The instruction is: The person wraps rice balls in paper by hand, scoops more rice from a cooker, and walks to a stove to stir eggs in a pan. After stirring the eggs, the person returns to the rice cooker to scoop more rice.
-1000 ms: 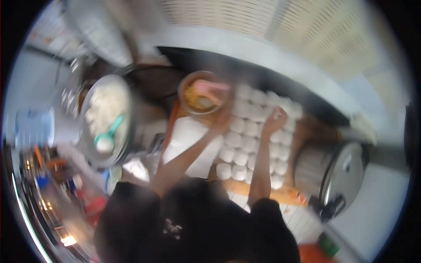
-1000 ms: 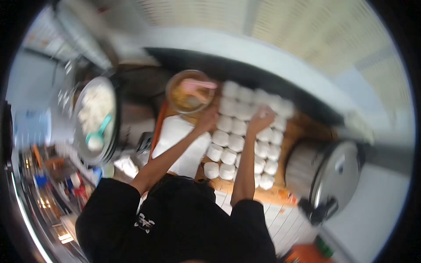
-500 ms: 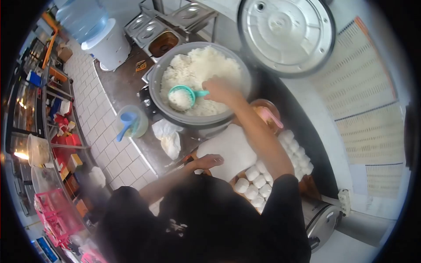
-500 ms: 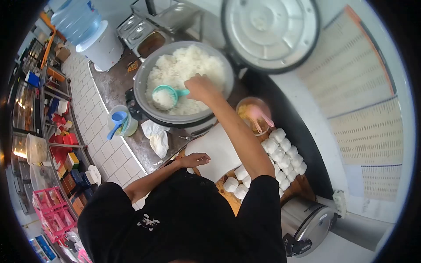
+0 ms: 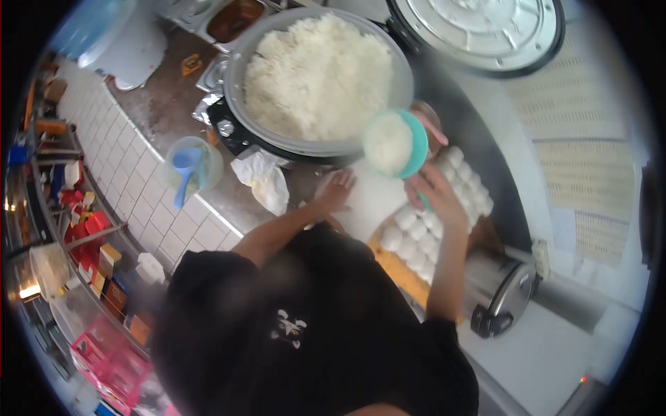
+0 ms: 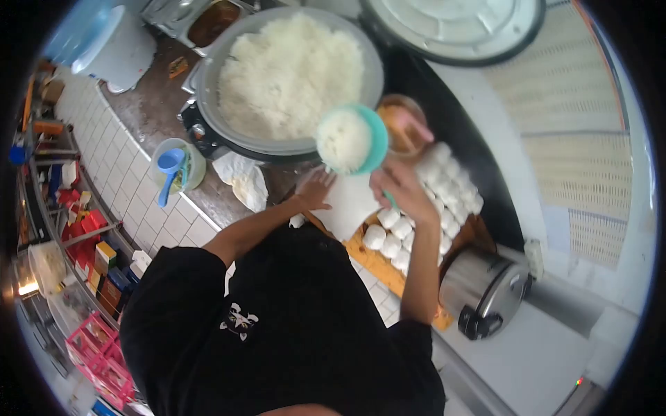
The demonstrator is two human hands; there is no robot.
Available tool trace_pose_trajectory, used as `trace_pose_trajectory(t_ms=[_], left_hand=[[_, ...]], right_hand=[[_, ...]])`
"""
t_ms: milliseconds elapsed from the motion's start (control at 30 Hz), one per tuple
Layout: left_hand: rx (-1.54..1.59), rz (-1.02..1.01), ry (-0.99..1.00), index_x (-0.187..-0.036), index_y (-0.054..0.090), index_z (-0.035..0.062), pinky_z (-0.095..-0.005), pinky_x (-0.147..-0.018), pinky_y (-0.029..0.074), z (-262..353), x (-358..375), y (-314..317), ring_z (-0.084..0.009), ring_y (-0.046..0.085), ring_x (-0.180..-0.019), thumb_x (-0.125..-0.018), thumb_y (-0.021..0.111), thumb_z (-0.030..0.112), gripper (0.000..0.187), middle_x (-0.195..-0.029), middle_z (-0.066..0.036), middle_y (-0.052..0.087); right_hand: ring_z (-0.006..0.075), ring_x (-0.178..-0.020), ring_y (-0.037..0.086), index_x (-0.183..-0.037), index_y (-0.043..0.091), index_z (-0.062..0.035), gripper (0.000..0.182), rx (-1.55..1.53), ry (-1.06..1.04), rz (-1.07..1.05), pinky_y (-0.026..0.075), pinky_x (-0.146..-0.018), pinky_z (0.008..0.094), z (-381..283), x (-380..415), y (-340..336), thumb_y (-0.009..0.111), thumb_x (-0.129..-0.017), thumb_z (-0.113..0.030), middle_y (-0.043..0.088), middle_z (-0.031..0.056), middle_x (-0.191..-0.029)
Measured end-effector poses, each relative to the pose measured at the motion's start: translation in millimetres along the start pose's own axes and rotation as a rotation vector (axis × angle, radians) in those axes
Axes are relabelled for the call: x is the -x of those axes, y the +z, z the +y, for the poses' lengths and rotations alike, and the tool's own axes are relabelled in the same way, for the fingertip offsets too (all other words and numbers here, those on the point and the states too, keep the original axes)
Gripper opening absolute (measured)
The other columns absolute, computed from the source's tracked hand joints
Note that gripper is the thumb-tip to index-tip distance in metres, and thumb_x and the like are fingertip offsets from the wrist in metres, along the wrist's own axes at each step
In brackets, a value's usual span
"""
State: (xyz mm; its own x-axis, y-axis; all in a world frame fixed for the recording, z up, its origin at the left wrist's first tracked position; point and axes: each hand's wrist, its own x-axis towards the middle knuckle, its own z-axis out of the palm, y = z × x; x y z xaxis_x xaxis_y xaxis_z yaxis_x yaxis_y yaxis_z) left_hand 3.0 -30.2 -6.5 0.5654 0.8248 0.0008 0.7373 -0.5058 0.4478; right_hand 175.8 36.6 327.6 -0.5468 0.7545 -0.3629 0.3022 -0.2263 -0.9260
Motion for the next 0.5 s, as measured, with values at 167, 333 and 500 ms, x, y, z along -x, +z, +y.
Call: trace_pose_trajectory(t_ms=[167,333,500], left_hand=[[-0.018,-0.121,-0.094,-0.147,0.019,-0.0048,-0.0474,-0.118,0.013,-8.3,11.2,-14.7,-0.0333,0.012,-0.146,-0.063,0.076,0.061,0.121,-0.156,-0.020,0.016],[-0.019,-0.131,-0.090,-0.148,0.015,-0.0041,-0.0468,-0.118,0.011,-10.7,9.3,-12.9,-0.0321,0.009,-0.147,-0.064,0.073,0.064,0.124,-0.156,-0.020,0.014],[-0.026,-0.176,-0.103,-0.149,0.013,-0.0035,-0.0472,-0.118,0.010,-11.4,6.6,-15.8,-0.0323,0.008,-0.147,-0.064,0.070,0.068,0.125,-0.157,-0.019,0.011]], right_hand=[[0.0061,-0.055,0.041,-0.139,0.034,-0.0104,0.048,-0.670,0.237,0.326,0.033,-0.046,0.0204,142.3,56.2,44.6,0.055,-0.095,-0.011,0.050,0.0047,-0.087],[0.0114,-0.055,0.049,-0.137,0.043,-0.0089,0.039,-0.544,0.447,0.581,0.038,-0.044,0.0257,282.1,22.1,70.2,0.048,-0.099,-0.017,0.052,0.0053,-0.079],[0.0322,-0.062,0.060,-0.145,0.039,-0.0162,0.053,1.020,0.161,0.651,0.050,-0.056,0.0431,289.3,6.4,88.6,0.051,-0.094,-0.011,0.057,0.0152,-0.083]])
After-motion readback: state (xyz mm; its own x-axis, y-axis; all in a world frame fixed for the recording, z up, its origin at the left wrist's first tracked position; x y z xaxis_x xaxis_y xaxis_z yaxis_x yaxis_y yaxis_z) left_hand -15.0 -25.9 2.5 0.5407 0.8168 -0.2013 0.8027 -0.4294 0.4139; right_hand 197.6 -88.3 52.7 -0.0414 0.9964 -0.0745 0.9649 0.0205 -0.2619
